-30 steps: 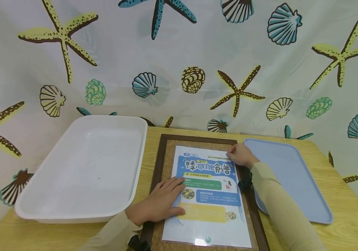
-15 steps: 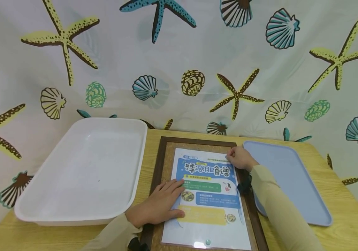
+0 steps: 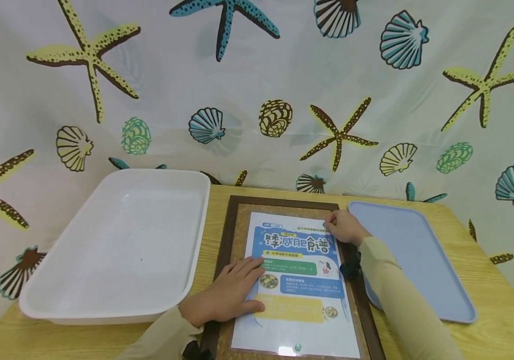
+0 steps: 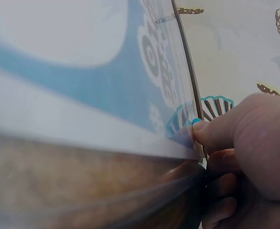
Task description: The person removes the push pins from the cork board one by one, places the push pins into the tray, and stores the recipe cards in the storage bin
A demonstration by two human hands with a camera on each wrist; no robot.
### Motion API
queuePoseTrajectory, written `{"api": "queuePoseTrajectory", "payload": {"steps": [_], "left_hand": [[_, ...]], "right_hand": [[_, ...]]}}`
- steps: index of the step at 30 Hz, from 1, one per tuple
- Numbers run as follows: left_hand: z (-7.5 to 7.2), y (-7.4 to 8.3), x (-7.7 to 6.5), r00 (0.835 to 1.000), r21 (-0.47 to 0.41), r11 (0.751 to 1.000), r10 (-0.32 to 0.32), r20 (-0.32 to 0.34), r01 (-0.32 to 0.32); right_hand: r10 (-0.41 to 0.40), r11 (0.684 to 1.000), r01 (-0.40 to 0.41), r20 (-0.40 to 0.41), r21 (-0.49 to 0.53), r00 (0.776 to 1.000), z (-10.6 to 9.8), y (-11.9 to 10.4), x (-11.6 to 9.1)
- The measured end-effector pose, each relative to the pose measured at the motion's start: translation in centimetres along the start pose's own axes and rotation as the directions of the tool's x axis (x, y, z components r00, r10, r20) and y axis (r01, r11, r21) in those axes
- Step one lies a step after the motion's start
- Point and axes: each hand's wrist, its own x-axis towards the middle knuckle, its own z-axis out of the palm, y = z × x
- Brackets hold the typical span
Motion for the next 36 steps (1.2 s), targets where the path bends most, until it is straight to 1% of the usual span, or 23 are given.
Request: {"api": "queuePoseTrajectory", "payload": {"steps": [4, 7, 17, 22, 29, 36], "left_hand": [[-0.01, 0.01, 0.03, 1.0, -0.001, 1.0, -0.003, 0.003, 0.003], [-0.07, 0.06, 0.04, 1.0, -0.001, 1.0, 0.0, -0.002, 0.0], [-0.11, 0.15, -0.14, 1.0, -0.017, 1.0, -0.01, 0.017, 0.011], [-0.1, 0.14, -0.08, 1.0, -0.019, 1.0, -0.004, 0.013, 0.004], [-0.25, 0.15, -0.01, 1.0, -0.008, 1.0, 0.003, 0.002, -0.003], [-0.16, 0.07, -0.02, 1.0, -0.012, 1.0, 0.007, 0.004, -0.007]], "right_hand": [[0.022, 1.0, -0.022, 0.006, 0.013, 1.0, 0.05, 0.12, 0.05], [0.019, 0.999, -0.019, 0.001, 0.027, 1.0, 0.09, 0.25, 0.04], [-0.005, 1.0, 0.005, -0.001, 0.029, 1.0, 0.43, 0.51, -0.03], [-0.011, 1.0, 0.011, -0.008, 0.025, 1.0, 0.34, 0.53, -0.08], [-0.041, 0.999, 0.042, -0.025, 0.002, 0.999, 0.11, 0.29, -0.27], [-0.047, 0.999, 0.047, -0.015, 0.002, 0.999, 0.19, 0.5, -0.18]]}}
